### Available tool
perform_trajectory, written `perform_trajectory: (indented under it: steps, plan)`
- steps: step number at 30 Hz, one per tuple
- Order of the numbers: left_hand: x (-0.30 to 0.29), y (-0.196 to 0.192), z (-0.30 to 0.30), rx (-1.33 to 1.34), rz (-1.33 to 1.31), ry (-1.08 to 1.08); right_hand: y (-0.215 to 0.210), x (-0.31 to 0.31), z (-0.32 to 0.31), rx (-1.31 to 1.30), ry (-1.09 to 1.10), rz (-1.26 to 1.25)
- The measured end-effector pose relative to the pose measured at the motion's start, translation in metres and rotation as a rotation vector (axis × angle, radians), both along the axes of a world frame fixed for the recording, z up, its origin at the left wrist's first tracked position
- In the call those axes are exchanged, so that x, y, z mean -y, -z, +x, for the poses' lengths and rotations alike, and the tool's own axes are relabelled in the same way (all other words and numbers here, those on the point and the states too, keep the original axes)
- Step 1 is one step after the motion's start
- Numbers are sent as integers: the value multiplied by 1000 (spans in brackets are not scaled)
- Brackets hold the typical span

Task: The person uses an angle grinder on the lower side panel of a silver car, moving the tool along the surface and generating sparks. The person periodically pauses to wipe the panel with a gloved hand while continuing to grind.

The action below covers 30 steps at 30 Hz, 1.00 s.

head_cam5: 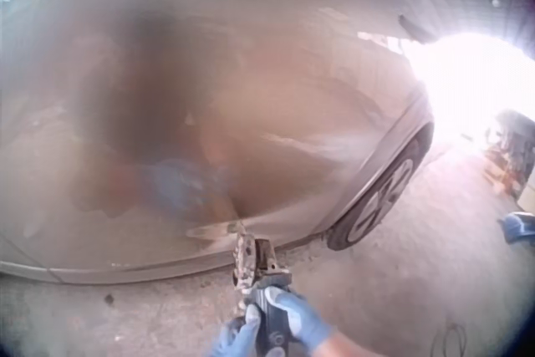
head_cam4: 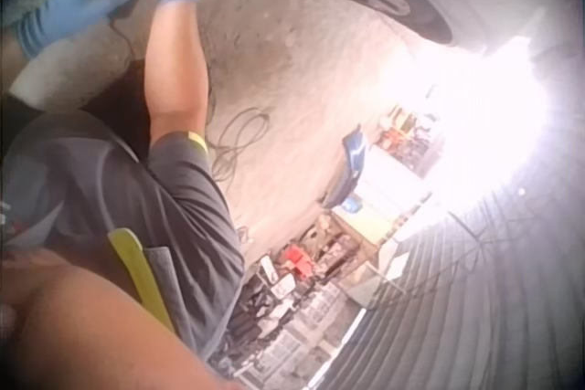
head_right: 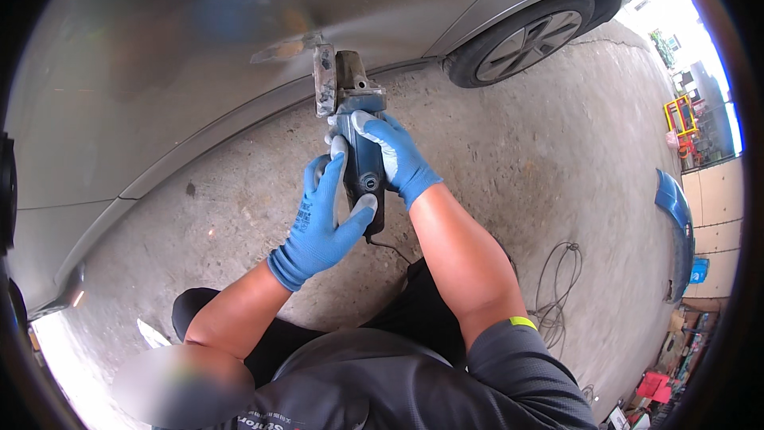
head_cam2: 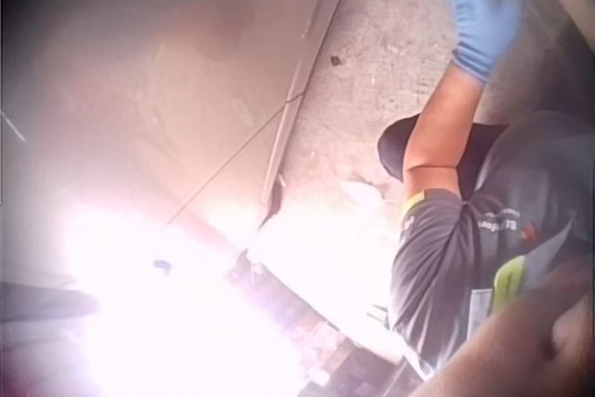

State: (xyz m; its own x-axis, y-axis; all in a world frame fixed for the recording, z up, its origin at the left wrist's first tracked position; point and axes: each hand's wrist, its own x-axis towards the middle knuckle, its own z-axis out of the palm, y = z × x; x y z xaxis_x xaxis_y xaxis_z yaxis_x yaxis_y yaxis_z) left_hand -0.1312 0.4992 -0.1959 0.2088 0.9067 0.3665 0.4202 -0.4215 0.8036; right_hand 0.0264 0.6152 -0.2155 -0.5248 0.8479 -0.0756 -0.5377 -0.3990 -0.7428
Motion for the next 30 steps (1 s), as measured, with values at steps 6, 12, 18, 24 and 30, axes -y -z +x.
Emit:
perform_trajectory:
  steps: [6,12,18,24,30]
  plan:
    - [0,-1,1,-21,8,-13,5,-2,0,1,7,-31]
    - [1,-2,0,-9,9,-46,-4,1,-4,50,-11,-38]
    - [-2,2,-4,-7,53,-3,1,0,-3,-15,14,-58]
    - [0,1,2,26,17,-31,17,-8,-1,43,42,-42]
    - [-1,-1,-2,4,16,-7,4,0,-3,17,72,-57]
